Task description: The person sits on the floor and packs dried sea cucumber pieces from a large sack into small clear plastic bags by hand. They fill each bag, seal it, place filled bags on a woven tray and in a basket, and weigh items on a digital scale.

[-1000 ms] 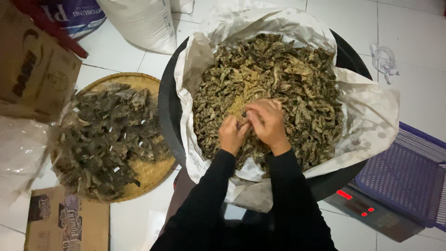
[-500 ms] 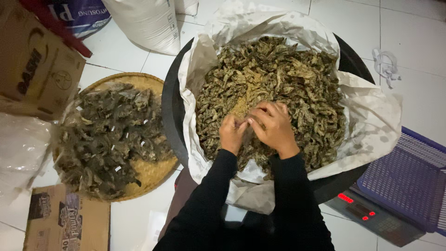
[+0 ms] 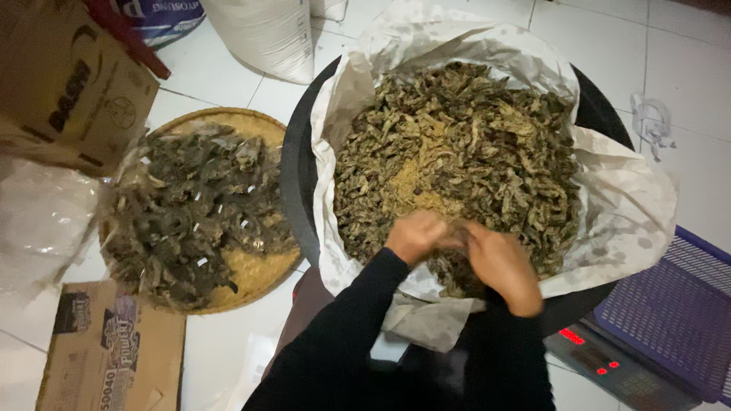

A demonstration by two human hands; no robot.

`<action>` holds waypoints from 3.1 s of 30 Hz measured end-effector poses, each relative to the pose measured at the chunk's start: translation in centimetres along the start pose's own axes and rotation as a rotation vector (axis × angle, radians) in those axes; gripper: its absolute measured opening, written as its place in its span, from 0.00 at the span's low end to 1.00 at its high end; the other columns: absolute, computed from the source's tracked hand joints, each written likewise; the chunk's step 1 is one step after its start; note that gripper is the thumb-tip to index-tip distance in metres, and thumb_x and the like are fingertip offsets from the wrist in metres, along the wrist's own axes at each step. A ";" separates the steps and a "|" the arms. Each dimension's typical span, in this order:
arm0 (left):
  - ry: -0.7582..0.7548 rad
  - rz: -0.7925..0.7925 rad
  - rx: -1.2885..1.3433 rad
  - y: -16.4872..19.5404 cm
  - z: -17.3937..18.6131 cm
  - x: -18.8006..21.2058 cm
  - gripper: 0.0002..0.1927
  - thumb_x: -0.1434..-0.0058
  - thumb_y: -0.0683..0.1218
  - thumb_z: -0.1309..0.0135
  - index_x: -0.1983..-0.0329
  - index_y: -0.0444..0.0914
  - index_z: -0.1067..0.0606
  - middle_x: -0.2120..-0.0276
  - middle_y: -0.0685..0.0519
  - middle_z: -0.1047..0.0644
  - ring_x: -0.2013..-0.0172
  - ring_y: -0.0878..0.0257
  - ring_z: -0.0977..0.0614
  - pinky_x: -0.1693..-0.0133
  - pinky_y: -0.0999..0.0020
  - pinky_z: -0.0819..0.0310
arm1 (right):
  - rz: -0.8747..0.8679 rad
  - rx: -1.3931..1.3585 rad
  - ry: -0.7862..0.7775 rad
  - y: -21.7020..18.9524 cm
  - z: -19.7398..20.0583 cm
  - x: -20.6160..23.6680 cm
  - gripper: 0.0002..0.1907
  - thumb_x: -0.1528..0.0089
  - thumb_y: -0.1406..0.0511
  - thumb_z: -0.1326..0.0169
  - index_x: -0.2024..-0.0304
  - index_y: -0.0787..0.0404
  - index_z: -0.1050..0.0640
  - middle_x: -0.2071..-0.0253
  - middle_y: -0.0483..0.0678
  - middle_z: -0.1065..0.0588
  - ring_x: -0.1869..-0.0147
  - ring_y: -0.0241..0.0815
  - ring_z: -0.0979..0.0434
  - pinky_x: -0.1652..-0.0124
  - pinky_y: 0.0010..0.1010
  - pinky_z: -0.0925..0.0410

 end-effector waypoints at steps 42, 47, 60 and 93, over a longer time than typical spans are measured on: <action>0.255 1.421 1.858 -0.3 -9.9 8.7 0.45 0.42 0.73 0.52 0.27 0.55 0.53 0.23 0.51 0.55 0.27 0.44 0.44 0.41 0.23 0.40 | 0.242 -1.563 -0.191 -0.1 -6.9 15.9 0.23 0.32 0.73 0.58 0.34 0.73 0.30 0.25 0.58 0.36 0.19 0.51 0.41 0.25 0.37 0.49; 0.213 1.394 1.957 0.7 -10.5 8.9 0.42 0.38 0.72 0.56 0.27 0.55 0.53 0.23 0.47 0.55 0.26 0.43 0.46 0.38 0.30 0.37 | 0.266 -0.932 -0.019 0.3 -6.9 15.3 0.22 0.29 0.72 0.57 0.33 0.66 0.28 0.27 0.54 0.31 0.21 0.46 0.36 0.25 0.37 0.45; 0.107 0.912 1.725 1.9 -9.8 7.5 0.28 0.28 0.58 0.49 0.33 0.47 0.46 0.31 0.35 0.46 0.31 0.39 0.35 0.41 0.39 0.27 | 0.318 -0.307 0.188 -5.1 -5.3 10.1 0.27 0.28 0.65 0.57 0.27 0.65 0.40 0.26 0.63 0.38 0.22 0.59 0.40 0.28 0.42 0.44; 0.358 1.283 1.865 -1.2 -5.7 7.8 0.23 0.37 0.45 0.42 0.43 0.45 0.39 0.47 0.43 0.29 0.52 0.49 0.20 0.56 0.52 0.18 | 0.656 -0.208 0.251 -11.8 -3.3 7.5 0.28 0.34 0.74 0.53 0.30 0.72 0.38 0.31 0.72 0.38 0.27 0.71 0.38 0.32 0.48 0.39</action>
Point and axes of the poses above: each hand's wrist, its own x-axis away from the middle knuckle, its own z-axis out of the back of the hand, y = z × x, the point moved 9 cm from there along -x, towards the middle knuckle
